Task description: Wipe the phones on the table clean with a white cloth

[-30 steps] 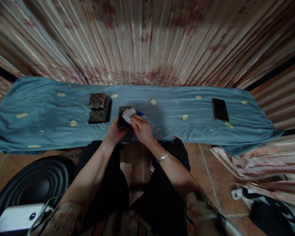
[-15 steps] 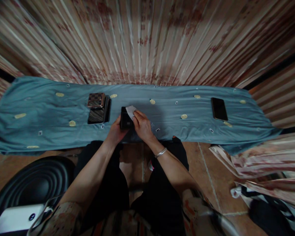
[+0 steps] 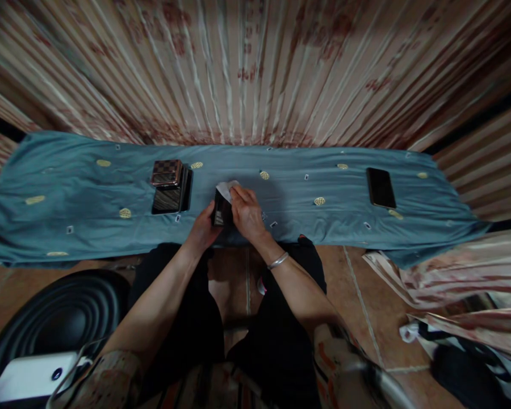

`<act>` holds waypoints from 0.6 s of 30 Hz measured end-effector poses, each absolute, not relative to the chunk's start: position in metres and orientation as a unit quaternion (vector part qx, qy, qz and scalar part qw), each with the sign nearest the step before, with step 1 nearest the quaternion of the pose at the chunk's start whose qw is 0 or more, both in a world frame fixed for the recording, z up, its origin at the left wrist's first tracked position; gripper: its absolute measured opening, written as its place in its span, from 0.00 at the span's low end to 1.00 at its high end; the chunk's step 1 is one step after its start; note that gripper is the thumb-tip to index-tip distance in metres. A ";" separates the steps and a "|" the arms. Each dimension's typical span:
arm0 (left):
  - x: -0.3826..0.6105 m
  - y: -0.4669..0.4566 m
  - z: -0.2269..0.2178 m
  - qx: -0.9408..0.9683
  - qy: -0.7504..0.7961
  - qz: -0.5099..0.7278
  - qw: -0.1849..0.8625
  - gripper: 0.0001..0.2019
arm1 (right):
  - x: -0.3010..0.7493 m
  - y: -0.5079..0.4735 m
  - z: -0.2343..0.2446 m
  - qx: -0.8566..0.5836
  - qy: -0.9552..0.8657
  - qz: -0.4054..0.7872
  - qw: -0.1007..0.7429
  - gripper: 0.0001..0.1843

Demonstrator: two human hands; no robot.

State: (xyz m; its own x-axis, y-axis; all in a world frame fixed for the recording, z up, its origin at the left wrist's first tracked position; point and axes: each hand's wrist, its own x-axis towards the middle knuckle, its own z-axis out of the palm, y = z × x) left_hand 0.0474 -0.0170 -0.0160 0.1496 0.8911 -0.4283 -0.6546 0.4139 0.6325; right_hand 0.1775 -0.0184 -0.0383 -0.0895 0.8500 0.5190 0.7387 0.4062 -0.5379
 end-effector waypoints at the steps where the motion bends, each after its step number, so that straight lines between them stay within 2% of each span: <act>1: 0.048 -0.017 -0.016 0.149 0.395 0.519 0.743 0.10 | 0.177 -0.019 -0.037 -0.536 -0.740 0.069 0.400 0.23; 7: 0.047 -0.016 -0.022 0.154 0.395 0.522 0.740 0.10 | 0.172 -0.024 -0.032 -0.505 -0.772 0.082 0.377 0.24; 15: 0.041 -0.004 -0.027 0.264 0.410 0.525 0.698 0.19 | 0.165 -0.037 -0.025 -0.459 -0.808 0.098 0.357 0.21; 18: 0.040 0.000 -0.029 0.252 0.411 0.535 0.694 0.22 | 0.163 -0.041 -0.022 -0.454 -0.813 0.111 0.348 0.20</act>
